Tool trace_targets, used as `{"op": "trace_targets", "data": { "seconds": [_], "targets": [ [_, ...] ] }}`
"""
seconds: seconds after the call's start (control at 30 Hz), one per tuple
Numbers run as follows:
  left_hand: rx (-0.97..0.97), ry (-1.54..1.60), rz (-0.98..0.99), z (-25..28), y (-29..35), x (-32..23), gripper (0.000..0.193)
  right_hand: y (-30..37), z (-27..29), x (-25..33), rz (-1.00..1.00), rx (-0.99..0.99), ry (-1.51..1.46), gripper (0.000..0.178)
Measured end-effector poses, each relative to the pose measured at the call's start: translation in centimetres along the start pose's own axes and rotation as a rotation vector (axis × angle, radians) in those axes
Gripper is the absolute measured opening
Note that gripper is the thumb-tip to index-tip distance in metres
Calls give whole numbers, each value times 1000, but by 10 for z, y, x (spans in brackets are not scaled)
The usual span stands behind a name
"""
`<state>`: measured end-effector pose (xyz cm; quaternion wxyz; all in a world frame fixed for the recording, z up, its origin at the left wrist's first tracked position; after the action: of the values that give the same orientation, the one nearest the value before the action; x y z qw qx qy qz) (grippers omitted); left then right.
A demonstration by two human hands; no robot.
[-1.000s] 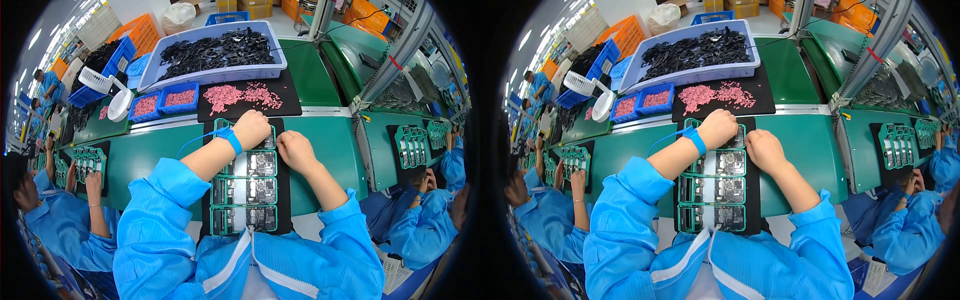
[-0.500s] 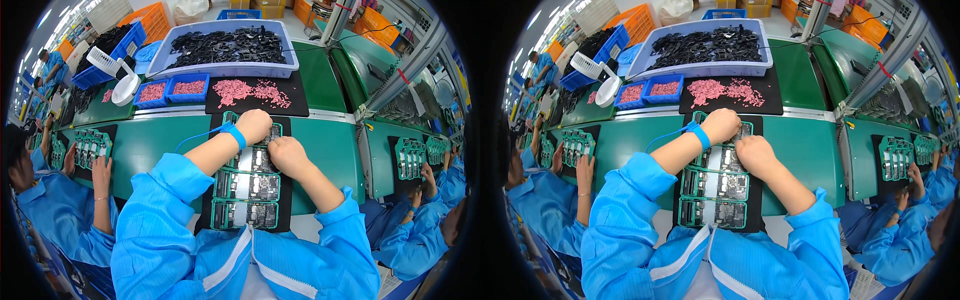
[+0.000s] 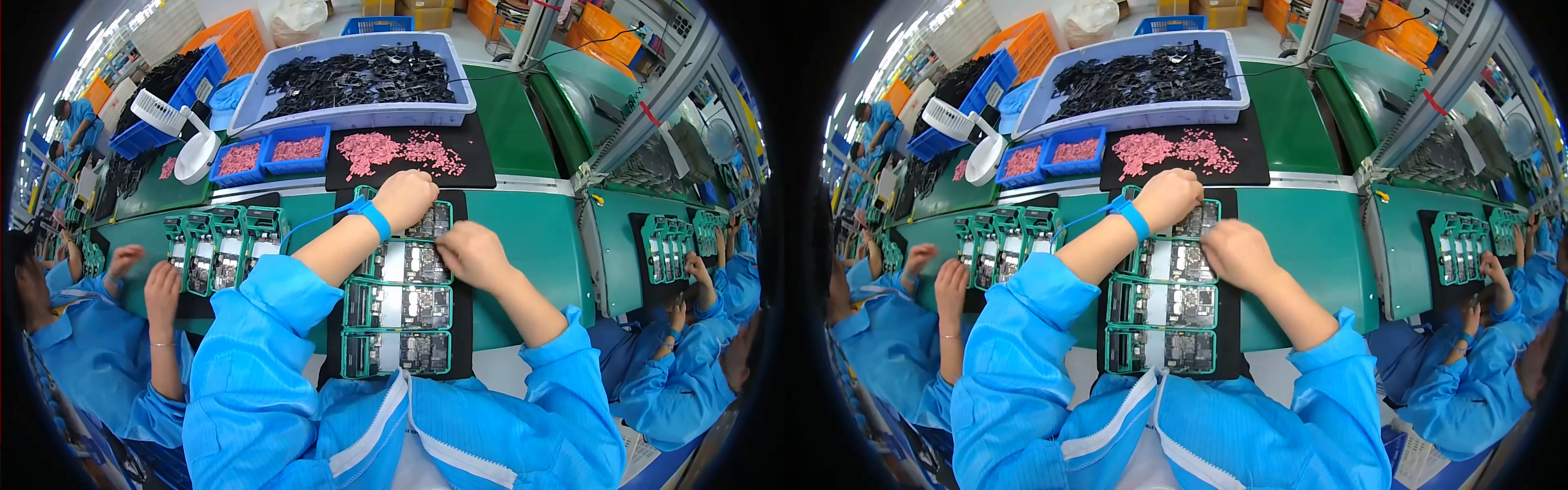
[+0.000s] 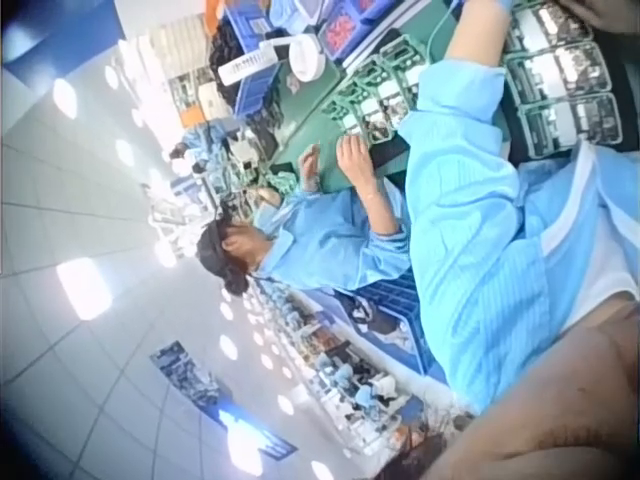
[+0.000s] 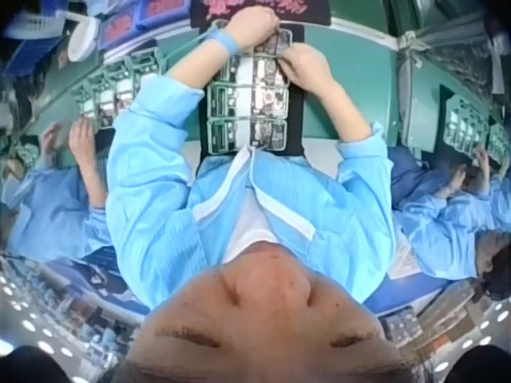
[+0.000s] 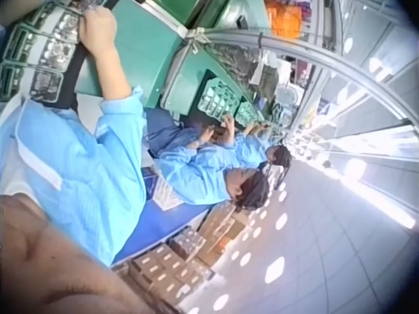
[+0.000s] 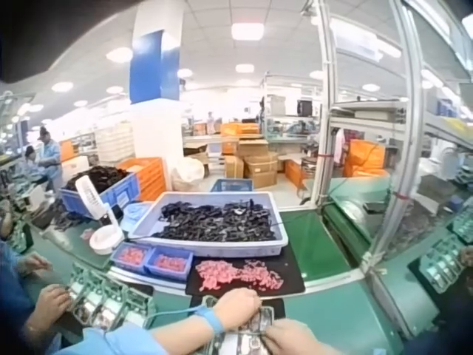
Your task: The person assembles electronic components onto circuit boards by hand, taking components from a component tray and placing them into device housings on a conveyor belt.
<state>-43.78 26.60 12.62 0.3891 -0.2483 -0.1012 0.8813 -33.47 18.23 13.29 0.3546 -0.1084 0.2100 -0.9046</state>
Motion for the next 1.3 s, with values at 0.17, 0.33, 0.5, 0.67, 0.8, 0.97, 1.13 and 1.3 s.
{"op": "trace_targets", "data": {
  "seconds": [0.17,0.33,0.5,0.67,0.8,0.97,1.13,1.3],
  "targets": [
    [-34,33,106,12,4,11,15,-32,-9,-40,-181,-80,-51,5],
    [168,14,248,5,9,16,22,-46,-30,-49,-103,-12,15,3],
    [147,-17,237,3,10,18,18,-56,-31,-40,30,21,120,4],
    [119,-39,212,2,11,19,16,-63,-36,-33,162,98,255,6],
    [95,-65,184,0,9,17,14,-66,-40,-14,267,185,493,7],
    [92,-63,177,0,11,19,13,-68,-40,-15,215,255,493,8],
    [209,18,327,-4,5,29,18,-44,-27,-53,-62,195,29,19],
    [319,156,331,0,-9,43,20,-33,-25,-42,-12,77,74,21]
  ]
}}
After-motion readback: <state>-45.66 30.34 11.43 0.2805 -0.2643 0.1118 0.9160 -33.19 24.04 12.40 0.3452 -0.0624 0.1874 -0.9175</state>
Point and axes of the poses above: each hand's wrist, its own y-axis away from the middle knuckle, its own z-axis out of the back of the hand, x = y × z, the point moved 7 cm from there along -y, towards the middle knuckle, and after that the axes turned 15 degrees about y, right-handed, at the moved point
